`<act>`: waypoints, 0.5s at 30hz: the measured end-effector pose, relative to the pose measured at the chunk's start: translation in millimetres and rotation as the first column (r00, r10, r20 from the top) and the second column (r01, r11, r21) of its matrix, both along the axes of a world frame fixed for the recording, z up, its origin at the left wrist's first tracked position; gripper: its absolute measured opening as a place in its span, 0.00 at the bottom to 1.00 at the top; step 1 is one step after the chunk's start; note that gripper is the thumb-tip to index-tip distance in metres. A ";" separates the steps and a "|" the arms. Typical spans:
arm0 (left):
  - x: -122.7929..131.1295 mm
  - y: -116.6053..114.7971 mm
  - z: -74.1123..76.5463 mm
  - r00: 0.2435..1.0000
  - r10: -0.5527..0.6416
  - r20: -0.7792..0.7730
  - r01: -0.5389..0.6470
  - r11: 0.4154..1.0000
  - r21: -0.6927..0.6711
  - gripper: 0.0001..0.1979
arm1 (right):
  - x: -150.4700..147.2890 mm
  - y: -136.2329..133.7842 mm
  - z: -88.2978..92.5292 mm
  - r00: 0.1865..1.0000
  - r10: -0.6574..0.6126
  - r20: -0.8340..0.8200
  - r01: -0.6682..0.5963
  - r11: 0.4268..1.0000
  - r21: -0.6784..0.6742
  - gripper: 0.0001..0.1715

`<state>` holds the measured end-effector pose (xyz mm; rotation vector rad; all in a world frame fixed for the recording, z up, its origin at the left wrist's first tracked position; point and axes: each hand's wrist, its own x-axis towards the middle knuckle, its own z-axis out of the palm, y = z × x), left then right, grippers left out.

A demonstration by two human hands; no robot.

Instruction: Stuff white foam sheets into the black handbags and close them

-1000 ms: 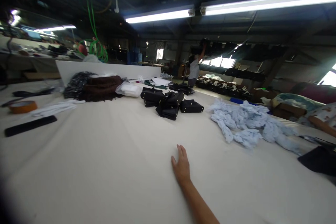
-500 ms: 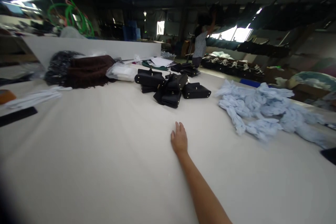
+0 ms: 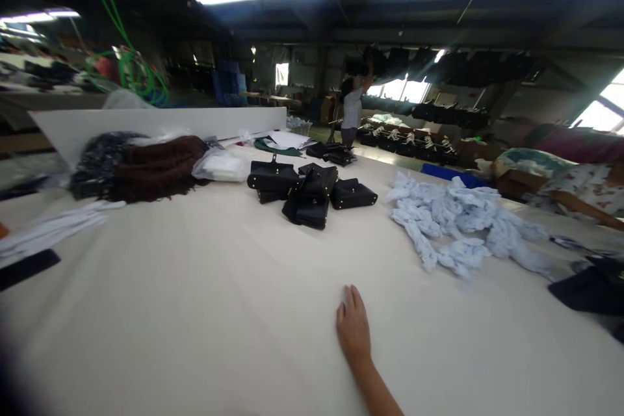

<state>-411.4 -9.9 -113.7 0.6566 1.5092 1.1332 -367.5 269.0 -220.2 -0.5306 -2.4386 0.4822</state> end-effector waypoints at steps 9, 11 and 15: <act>-283.7 -24.2 22.5 0.371 0.674 -0.638 -0.771 0.607 0.193 0.28 | -22.7 33.8 -0.9 0.997 -0.018 0.073 0.012 0.996 0.086 0.30; -327.8 -7.3 23.2 0.258 0.673 -0.693 -0.794 0.557 0.246 0.35 | -51.9 58.2 6.5 0.997 -0.030 0.065 0.020 0.990 0.143 0.30; -384.9 42.8 10.8 0.118 0.649 -0.752 -0.804 0.507 0.311 0.44 | -133.3 112.1 18.3 0.991 -0.113 0.071 0.090 0.959 0.268 0.32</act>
